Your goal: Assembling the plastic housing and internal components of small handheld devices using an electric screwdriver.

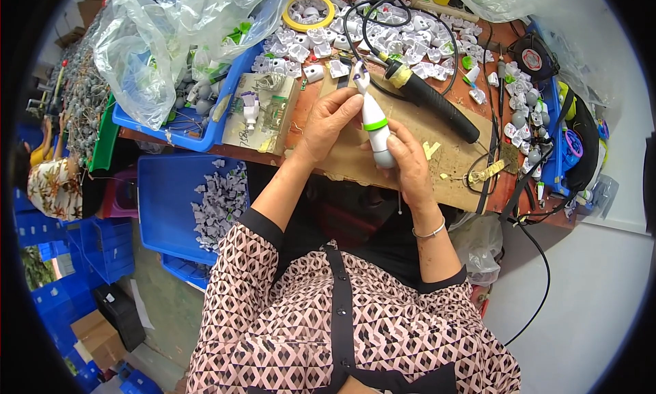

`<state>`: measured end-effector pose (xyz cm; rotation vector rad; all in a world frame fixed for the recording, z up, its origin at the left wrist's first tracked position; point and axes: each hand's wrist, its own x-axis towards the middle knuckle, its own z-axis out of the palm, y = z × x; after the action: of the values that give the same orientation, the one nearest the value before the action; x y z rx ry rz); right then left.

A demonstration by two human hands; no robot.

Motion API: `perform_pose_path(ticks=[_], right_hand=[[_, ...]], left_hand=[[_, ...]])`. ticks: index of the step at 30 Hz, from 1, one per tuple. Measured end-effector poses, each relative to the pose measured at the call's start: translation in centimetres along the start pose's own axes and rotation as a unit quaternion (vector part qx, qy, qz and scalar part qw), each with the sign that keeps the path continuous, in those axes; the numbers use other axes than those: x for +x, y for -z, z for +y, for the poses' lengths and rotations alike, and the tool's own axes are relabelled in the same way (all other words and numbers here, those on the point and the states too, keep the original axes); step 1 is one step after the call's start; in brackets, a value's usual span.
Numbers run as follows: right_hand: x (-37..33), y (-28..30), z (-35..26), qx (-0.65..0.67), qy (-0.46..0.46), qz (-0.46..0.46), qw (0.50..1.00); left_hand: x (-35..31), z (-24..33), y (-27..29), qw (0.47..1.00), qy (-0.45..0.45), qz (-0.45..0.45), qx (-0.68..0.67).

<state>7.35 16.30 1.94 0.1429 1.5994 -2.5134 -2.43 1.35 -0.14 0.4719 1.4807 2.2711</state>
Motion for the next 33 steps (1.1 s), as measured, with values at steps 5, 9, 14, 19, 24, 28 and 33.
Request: perform_pose_path(ticks=[5, 9, 14, 19, 24, 28, 33], right_hand=[[-0.3, -0.4, -0.6, -0.547, 0.223, 0.145, 0.793], [-0.3, -0.5, -0.4, -0.531, 0.217, 0.125, 0.809], [0.0, 0.4, -0.7, -0.065, -0.086, 0.001, 0.994], [0.1, -1.4, -0.4, -0.075, -0.064, 0.012, 0.995], [0.3, -1.7, -0.2, -0.083, -0.042, 0.032, 0.995], [0.3, -1.6, 0.4, -0.123, 0.004, 0.064, 0.99], [0.5, -1.4, 1.0, -0.157, 0.021, 0.065, 0.985]], left_hand=[[0.0, -0.1, -0.2, 0.999, -0.008, -0.008, 0.049], [0.1, -0.2, 0.2, 0.999, -0.005, -0.015, 0.028], [0.2, -0.3, 0.6, 0.997, 0.034, -0.046, -0.049], [0.1, -0.2, 0.6, 0.996, 0.039, -0.06, -0.059], [0.2, -0.5, 0.6, 0.998, 0.023, -0.02, -0.055], [0.2, -0.6, 0.6, 0.999, 0.019, -0.019, -0.04], [0.0, -0.5, 0.7, 0.999, 0.019, -0.021, -0.036]])
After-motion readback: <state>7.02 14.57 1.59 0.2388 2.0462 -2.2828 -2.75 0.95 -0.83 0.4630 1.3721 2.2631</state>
